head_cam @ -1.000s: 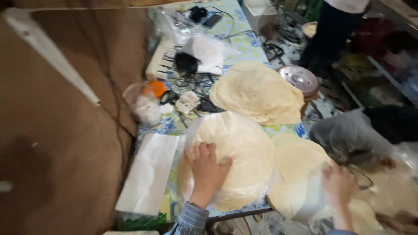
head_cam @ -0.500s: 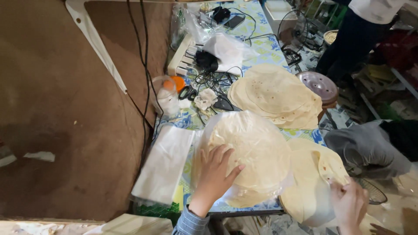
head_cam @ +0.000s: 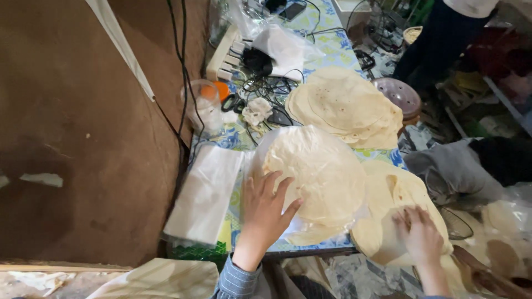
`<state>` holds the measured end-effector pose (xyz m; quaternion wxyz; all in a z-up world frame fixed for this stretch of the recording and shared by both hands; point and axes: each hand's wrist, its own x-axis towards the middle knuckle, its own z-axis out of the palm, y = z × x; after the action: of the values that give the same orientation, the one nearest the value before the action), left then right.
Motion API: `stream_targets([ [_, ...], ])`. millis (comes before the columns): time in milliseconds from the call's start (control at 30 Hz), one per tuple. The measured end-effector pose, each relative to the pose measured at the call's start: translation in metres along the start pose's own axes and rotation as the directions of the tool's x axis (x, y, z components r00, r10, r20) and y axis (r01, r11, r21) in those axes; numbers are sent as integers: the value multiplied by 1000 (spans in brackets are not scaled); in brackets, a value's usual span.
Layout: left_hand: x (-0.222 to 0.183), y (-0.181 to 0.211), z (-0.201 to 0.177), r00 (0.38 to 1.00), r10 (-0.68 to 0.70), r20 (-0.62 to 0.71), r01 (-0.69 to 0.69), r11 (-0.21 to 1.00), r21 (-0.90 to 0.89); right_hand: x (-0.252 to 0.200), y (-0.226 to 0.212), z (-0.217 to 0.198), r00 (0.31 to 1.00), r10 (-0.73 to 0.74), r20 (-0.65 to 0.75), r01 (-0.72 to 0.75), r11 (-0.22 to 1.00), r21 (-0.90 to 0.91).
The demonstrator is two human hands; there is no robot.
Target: The person packages flatbread into plastic bags by hand, taking pieces from a stack and placing them into bags one at a time.
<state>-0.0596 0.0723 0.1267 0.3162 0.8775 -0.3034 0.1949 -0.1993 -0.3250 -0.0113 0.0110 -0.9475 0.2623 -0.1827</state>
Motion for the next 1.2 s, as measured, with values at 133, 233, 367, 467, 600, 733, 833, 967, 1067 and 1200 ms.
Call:
stream_targets([
  [133,-5,-1,8,1000,2,17,-2,1000,-21,-11,8,20,983,-117,-144,117,993,-14],
  [233,-6,-2,11,999,-3,51,6,998,-61,-14,4,28,951,-142,-275,160,986,44],
  [367,-7,-1,7,998,-7,66,13,997,-80,-17,-9,25,966,-41,-254,53,998,40],
  [467,-8,0,5,998,-7,55,12,996,-93,-19,2,31,975,13,-220,-7,1000,28],
  [600,-4,8,-9,999,-7,52,15,986,-163,-25,10,25,974,202,-106,-187,973,132],
  [733,-3,18,-9,998,-1,66,14,982,-187,-46,-13,22,979,196,-49,-162,908,386],
  [833,-7,22,0,998,68,-2,-67,971,-231,-57,-8,38,993,117,-11,-100,891,443],
  [967,-11,32,7,989,140,37,-121,940,-319,-46,9,30,972,196,131,-223,584,781],
  [1067,-17,47,13,978,201,60,-157,892,-425,-33,4,-30,924,228,306,-367,308,878],
  [1200,-26,73,21,959,278,52,-186,759,-624,-43,51,-48,920,-48,389,-364,263,893],
])
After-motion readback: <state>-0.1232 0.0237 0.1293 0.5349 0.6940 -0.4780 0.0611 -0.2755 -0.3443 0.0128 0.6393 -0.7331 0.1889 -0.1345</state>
